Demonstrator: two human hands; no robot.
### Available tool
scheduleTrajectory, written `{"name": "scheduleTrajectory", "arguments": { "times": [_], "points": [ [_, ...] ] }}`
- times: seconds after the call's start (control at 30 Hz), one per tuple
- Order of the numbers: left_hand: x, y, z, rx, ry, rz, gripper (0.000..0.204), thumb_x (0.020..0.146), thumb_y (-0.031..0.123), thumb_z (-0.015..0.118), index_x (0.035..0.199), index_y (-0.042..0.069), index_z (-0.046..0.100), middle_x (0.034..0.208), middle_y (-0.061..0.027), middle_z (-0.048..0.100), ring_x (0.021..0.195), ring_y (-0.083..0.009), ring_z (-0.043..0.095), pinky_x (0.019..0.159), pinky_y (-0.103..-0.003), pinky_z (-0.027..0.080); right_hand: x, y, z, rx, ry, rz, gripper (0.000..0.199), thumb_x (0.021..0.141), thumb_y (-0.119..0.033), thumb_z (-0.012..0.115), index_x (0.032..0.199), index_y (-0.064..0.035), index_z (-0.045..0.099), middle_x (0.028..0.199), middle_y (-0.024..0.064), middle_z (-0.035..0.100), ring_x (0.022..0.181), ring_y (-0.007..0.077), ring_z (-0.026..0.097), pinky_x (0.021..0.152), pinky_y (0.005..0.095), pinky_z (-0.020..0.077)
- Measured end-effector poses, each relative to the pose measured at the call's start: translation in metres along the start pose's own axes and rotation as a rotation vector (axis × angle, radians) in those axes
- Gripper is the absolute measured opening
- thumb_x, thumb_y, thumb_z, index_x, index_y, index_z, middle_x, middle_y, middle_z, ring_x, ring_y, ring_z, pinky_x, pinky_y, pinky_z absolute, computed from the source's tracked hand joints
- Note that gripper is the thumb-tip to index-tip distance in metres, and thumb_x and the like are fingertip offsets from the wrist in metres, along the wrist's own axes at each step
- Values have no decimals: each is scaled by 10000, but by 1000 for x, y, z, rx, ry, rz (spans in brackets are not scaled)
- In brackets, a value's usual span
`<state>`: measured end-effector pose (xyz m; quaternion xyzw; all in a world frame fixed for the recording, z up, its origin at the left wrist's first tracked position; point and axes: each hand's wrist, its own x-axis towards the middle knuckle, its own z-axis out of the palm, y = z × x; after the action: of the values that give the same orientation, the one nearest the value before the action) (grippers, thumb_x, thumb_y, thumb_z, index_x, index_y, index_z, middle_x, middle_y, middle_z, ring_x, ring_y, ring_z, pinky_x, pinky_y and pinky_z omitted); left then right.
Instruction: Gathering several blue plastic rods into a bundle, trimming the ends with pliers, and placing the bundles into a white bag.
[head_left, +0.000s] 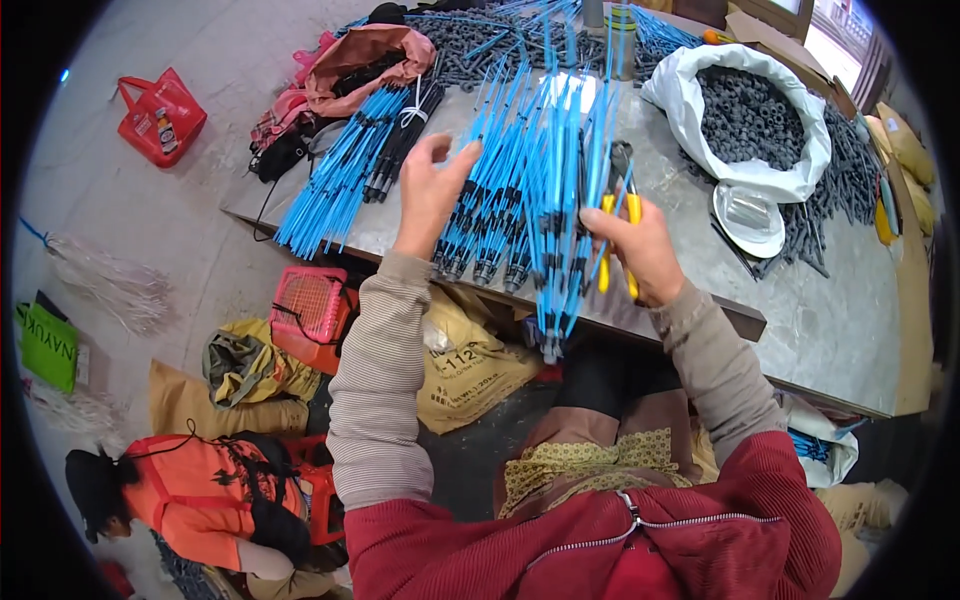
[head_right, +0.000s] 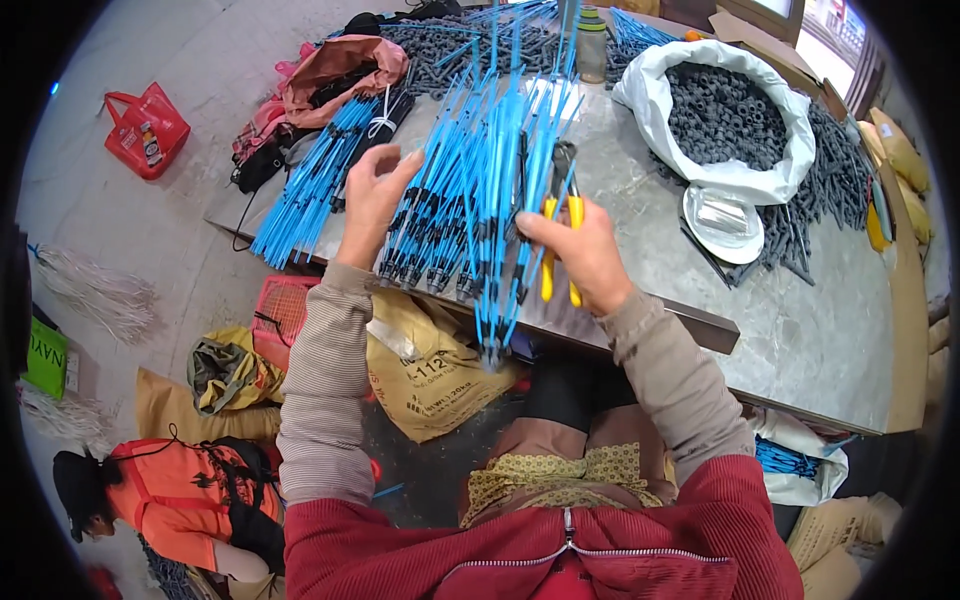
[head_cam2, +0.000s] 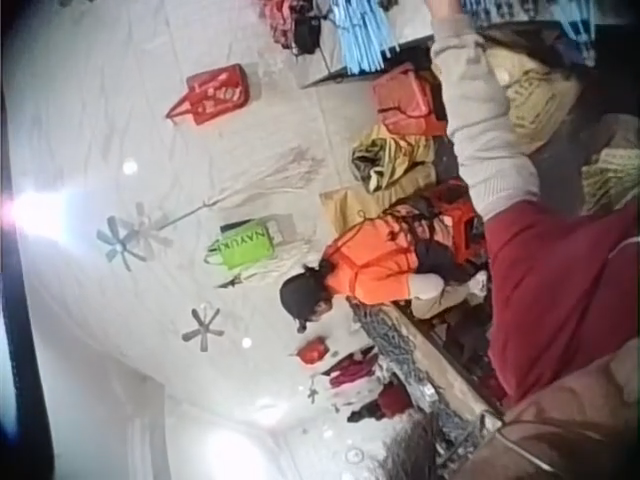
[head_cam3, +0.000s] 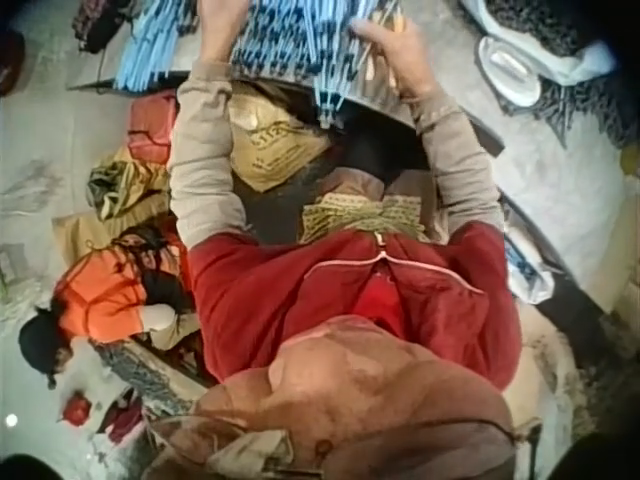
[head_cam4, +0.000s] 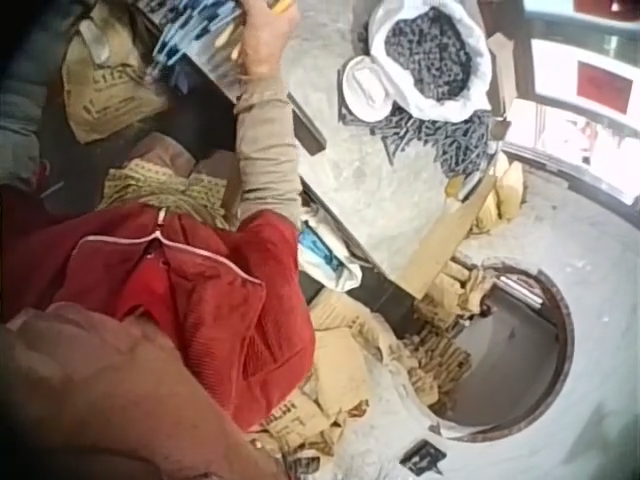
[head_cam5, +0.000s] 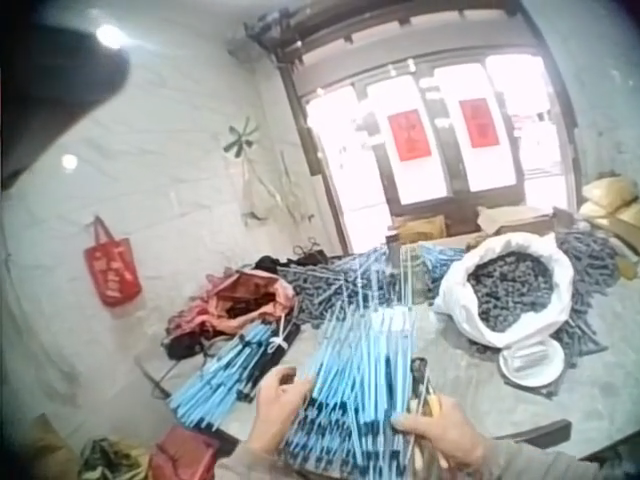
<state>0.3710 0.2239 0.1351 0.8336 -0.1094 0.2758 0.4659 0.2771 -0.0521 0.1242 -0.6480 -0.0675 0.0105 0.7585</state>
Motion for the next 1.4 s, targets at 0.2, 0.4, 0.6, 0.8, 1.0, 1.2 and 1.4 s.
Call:
{"name": "scheduleTrajectory", "arguments": {
  "times": [0.2, 0.4, 0.6, 0.8, 1.0, 1.2, 1.4],
  "points": [
    [-15, -49, -7, -98, -42, -325, 682, 849, 497, 759, 1154, -99, 628, 1063, -120, 655, 968, -177, 592, 873, -297, 468, 66, 19, 30, 51, 9, -14, 359, 822, -279, 807, 906, -42, 551, 742, 32, 604, 617, 124, 628, 511, 268, 500],
    [-27, -31, 1, -351, -132, -410, 862, 841, 581, 731, 1306, -114, 521, 1191, -177, 612, 1109, -214, 568, 981, -320, 426, 83, 37, 45, 6, -19, 37, 448, 822, -331, 811, 989, -39, 515, 860, 55, 632, 741, 162, 705, 528, 272, 529],
    [-26, -29, -1, -83, -249, -329, 1124, 717, 569, 832, 1463, -101, 324, 1422, -307, 443, 1318, -342, 464, 1096, -394, 363, 77, 39, 37, -85, -76, -14, 374, 883, -285, 742, 1059, -31, 531, 936, 63, 642, 823, 182, 722, 546, 266, 535],
    [-26, -26, 11, -70, -328, -268, 1195, 656, 436, 905, 1499, -82, 235, 1451, -320, 399, 1360, -372, 413, 1123, -425, 339, 49, 22, 14, -181, -67, -80, 368, 936, -356, 663, 1021, -25, 526, 892, 56, 622, 744, 144, 680, 550, 271, 508],
    [-30, -24, 27, -215, -341, -208, 1085, 648, 235, 918, 1468, -86, 285, 1364, -247, 495, 1273, -298, 489, 1105, -387, 359, -12, -14, -47, -284, -36, 70, 471, 983, -462, 542, 1043, 6, 526, 862, 79, 610, 674, 127, 604, 593, 269, 501],
    [-32, 6, 18, 245, -271, -2, 1024, 709, 271, 883, 1474, -76, 296, 1421, -255, 460, 1335, -342, 445, 1121, -420, 336, -67, -8, -141, -622, 172, -91, 462, 947, -379, 615, 1157, 30, 571, 898, 120, 633, 751, 196, 623, 684, 330, 509],
    [-41, 50, 39, 540, -214, 217, 923, 764, 270, 837, 1482, -19, 334, 1431, -264, 445, 1302, -412, 454, 1077, -451, 373, -109, 3, -230, -1153, 524, -237, 393, 844, -336, 718, 1074, -32, 623, 932, 135, 616, 809, 337, 639, 692, 413, 510]
  ]
}}
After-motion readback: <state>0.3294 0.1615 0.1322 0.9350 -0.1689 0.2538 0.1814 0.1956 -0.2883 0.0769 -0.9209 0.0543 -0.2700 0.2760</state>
